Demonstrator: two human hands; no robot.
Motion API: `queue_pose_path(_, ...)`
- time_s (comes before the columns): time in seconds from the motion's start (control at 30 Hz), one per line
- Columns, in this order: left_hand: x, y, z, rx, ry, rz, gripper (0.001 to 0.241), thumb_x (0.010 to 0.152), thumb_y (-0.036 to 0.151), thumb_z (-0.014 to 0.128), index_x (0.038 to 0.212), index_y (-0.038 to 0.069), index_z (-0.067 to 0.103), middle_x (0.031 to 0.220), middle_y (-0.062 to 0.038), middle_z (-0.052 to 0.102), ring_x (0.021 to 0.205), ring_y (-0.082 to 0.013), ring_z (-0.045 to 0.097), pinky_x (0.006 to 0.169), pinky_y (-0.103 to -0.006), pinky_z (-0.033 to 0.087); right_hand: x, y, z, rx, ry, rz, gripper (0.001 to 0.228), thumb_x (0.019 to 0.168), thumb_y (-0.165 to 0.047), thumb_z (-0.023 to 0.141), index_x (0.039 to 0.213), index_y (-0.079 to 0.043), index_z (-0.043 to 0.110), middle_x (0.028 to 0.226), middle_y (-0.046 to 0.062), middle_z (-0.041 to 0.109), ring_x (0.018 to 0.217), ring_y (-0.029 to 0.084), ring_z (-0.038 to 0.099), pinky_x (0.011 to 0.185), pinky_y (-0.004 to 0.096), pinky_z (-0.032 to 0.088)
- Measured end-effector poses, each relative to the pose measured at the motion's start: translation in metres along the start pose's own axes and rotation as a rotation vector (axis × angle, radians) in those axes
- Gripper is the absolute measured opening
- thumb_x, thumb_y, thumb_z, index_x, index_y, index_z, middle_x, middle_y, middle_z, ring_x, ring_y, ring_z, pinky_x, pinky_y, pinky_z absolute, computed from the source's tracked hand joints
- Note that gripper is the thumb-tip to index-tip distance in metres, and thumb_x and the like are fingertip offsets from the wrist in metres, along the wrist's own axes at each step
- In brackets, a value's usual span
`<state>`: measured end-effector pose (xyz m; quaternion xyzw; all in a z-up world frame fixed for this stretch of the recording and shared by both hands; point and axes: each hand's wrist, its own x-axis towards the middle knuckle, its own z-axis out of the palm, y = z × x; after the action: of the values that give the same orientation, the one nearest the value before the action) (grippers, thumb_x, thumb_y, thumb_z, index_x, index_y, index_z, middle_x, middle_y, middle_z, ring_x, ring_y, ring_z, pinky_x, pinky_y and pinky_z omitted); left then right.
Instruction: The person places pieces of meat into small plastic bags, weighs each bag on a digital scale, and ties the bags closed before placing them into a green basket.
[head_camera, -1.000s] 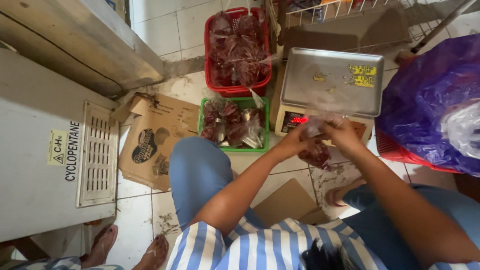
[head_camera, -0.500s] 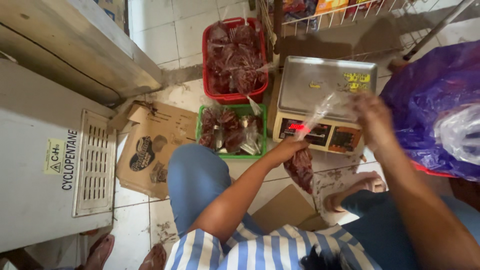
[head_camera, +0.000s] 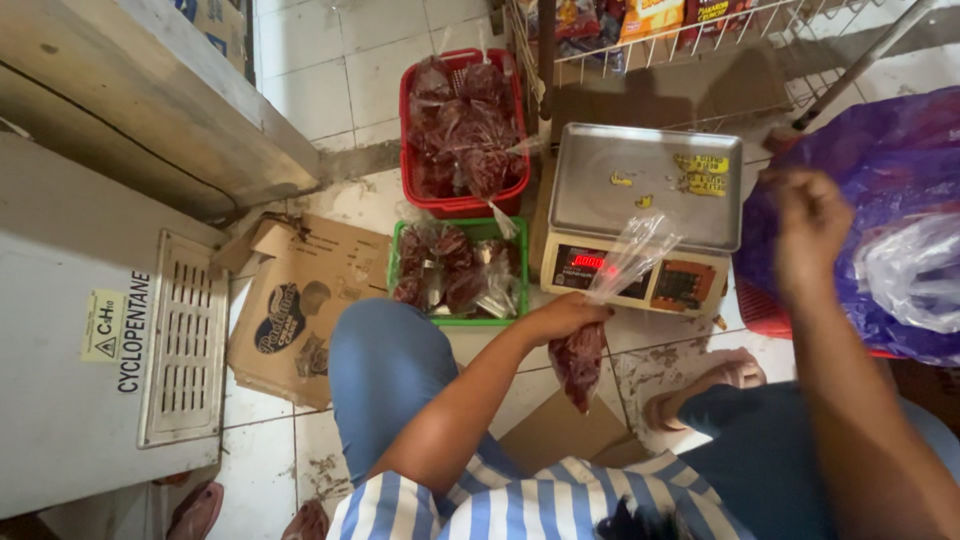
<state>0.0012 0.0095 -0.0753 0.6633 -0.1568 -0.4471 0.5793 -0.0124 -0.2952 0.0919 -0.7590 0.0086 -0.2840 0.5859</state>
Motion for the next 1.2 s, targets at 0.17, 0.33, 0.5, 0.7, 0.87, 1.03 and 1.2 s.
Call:
queue_pose_path(0.17, 0.010, -0.003, -0.015, 0.258, 0.065, 0.061, 0.045, 0.094, 0.040, 0.071, 0.094, -0.004, 0.069, 0.080, -0.014, 0.066, 0.071, -0.0219, 0.060, 0.066, -0.0389, 0.049, -0.072, -0.052, 0.087, -0.632, -0.584, -0.656, 0.049, 0.070, -0.004, 0.058, 0.118, -0.011, 0.067, 0.115, 0.013, 0.070, 0.106, 0.031, 0.072, 0.104, 0.062, 0.033)
queue_pose_path(0.33, -0.015, 0.023, -0.007, 0.428, 0.090, 0.083, 0.034, 0.086, 0.036, 0.068, 0.097, 0.004, 0.073, 0.079, -0.015, 0.074, 0.071, -0.0235, 0.070, 0.068, -0.0394, 0.054, -0.065, -0.031, 0.094, -1.073, -1.063, -0.003, 0.031, 0.099, -0.013, 0.054, 0.126, -0.022, 0.067, 0.104, 0.009, 0.074, 0.099, 0.026, 0.070, 0.104, 0.050, 0.047)
queue_pose_path(0.5, -0.028, 0.056, -0.032, 0.667, 0.219, -0.029, 0.033, 0.090, 0.037, 0.070, 0.095, 0.005, 0.074, 0.080, -0.011, 0.074, 0.073, -0.0228, 0.072, 0.068, -0.0388, 0.056, -0.045, 0.010, 0.048, -0.559, -0.997, -0.173, 0.034, 0.089, -0.017, 0.068, 0.123, -0.009, 0.070, 0.096, 0.010, 0.072, 0.079, 0.018, 0.067, 0.073, 0.033, 0.054)
queue_pose_path(0.7, -0.019, 0.038, -0.021, 0.354, 0.177, 0.402, 0.012, 0.088, 0.006, 0.069, 0.100, 0.003, 0.072, 0.094, -0.011, 0.069, 0.083, -0.0217, 0.070, 0.073, -0.0370, 0.056, -0.043, 0.028, 0.032, -0.235, -1.058, 0.713, 0.024, 0.092, -0.021, 0.070, 0.111, -0.008, 0.077, 0.079, 0.009, 0.072, 0.068, 0.021, 0.062, 0.067, 0.034, 0.057)
queue_pose_path(0.87, -0.045, 0.070, -0.009, 0.358, 0.461, 0.430, 0.016, 0.087, 0.009, 0.075, 0.100, 0.002, 0.070, 0.098, -0.012, 0.063, 0.087, -0.0272, 0.064, 0.075, -0.0414, 0.053, -0.047, 0.031, 0.057, 0.030, -0.603, 0.935, 0.024, 0.099, -0.026, 0.063, 0.111, -0.006, 0.071, 0.086, 0.001, 0.070, 0.074, 0.015, 0.061, 0.068, 0.031, 0.055)
queue_pose_path(1.03, -0.080, 0.098, -0.002, 1.057, 0.888, 0.553, 0.019, 0.070, 0.012, 0.077, 0.086, 0.005, 0.071, 0.095, -0.015, 0.064, 0.092, -0.0364, 0.064, 0.077, -0.0485, 0.048, -0.071, 0.056, 0.081, 0.101, -0.500, 0.990, 0.028, 0.099, -0.025, 0.066, 0.113, -0.002, 0.071, 0.087, 0.007, 0.066, 0.076, 0.019, 0.059, 0.070, 0.034, 0.051)
queue_pose_path(1.2, -0.060, 0.080, -0.024, 0.662, 0.878, 0.195, 0.018, 0.088, 0.009, 0.069, 0.105, 0.005, 0.067, 0.101, -0.016, 0.068, 0.094, -0.0351, 0.065, 0.082, -0.0454, 0.051, -0.089, 0.064, 0.099, 0.446, -0.442, 1.058, 0.022, 0.099, -0.015, 0.064, 0.116, -0.002, 0.064, 0.093, 0.005, 0.063, 0.083, 0.018, 0.057, 0.076, 0.035, 0.050)
